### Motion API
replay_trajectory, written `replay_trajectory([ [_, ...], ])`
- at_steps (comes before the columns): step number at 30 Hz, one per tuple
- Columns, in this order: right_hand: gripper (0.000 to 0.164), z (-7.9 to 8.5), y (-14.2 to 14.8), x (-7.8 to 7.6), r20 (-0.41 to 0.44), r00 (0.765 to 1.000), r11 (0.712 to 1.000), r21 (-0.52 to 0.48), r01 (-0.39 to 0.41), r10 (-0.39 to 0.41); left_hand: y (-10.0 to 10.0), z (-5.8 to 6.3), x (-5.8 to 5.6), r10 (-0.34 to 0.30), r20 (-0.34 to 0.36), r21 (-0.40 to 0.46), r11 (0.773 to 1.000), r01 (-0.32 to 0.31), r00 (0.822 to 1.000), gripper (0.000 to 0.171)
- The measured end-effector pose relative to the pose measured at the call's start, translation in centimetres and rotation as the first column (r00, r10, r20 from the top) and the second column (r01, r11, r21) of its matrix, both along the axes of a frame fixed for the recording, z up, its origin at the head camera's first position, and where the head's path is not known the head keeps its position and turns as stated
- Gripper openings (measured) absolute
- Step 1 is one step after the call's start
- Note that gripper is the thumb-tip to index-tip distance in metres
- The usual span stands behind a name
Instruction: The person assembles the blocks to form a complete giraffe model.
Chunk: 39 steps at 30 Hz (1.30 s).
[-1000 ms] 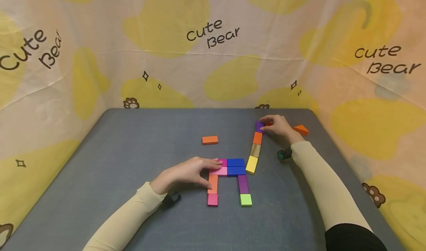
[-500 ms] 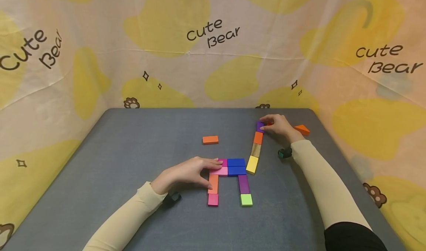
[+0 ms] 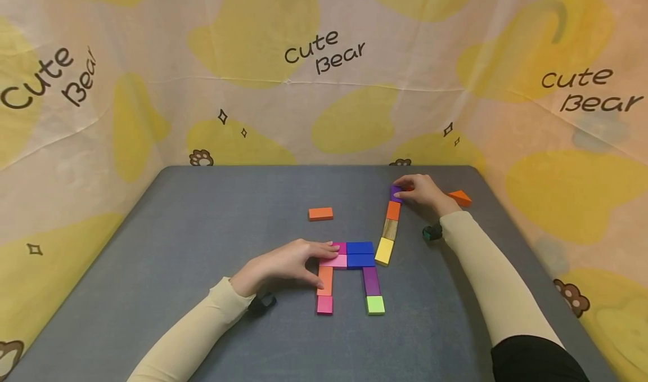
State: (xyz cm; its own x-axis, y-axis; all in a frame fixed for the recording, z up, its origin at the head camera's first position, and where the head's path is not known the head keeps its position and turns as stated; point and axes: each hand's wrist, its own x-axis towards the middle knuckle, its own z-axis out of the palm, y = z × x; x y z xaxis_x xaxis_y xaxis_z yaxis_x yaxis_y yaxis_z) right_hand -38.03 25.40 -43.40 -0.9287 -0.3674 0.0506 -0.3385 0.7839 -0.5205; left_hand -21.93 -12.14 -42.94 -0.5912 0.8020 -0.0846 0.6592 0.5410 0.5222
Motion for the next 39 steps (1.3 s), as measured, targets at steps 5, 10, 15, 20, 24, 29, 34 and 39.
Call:
replay_trajectory([
  [5, 0.042, 0.08, -0.04, -0.05, 0.008, 1.000, 1.000, 0.015, -0.017, 0.017, 0.02, -0.12, -0.05, -0.004, -0.006, -0.002, 1.000, 0.004, 1.000, 0.071],
  [10, 0.041, 0.22, -0.13, 0.06, 0.000, 1.000, 0.999, 0.009, -0.031, 0.031, 0.00, -0.07, -0.01, -0.001, 0.000, -0.001, 1.000, 0.001, 1.000, 0.071],
  [15, 0.040, 0.13, -0.20, 0.07, -0.009, 0.999, 0.999, 0.014, -0.039, 0.039, 0.00, -0.05, 0.03, 0.001, 0.002, -0.005, 1.000, -0.001, 1.000, 0.070],
  [20, 0.039, -0.17, -0.27, -0.12, -0.011, 0.999, 0.999, 0.008, -0.039, 0.039, 0.07, 0.01, 0.07, 0.002, 0.002, -0.006, 1.000, -0.002, 1.000, 0.070],
  [24, 0.039, -0.30, -0.39, -0.34, -0.022, 0.999, 0.999, 0.008, -0.040, 0.040, 0.11, -0.12, 0.01, -0.002, -0.008, -0.004, 1.000, 0.002, 1.000, 0.070],
  [29, 0.040, -0.37, -0.58, -0.44, -0.016, 0.999, 1.000, 0.016, -0.027, 0.027, 0.12, -0.15, -0.01, -0.001, -0.006, -0.001, 1.000, 0.001, 1.000, 0.071],
  [34, 0.041, -0.39, -0.43, -0.44, -0.020, 1.000, 1.000, 0.020, -0.022, 0.023, 0.15, -0.12, 0.03, 0.003, -0.003, -0.001, 1.000, -0.003, 1.000, 0.070],
  [39, 0.040, -0.37, -0.28, -0.45, -0.030, 0.999, 0.999, 0.034, -0.028, 0.029, 0.07, 0.04, 0.14, 0.006, -0.001, 0.000, 1.000, -0.006, 1.000, 0.070],
])
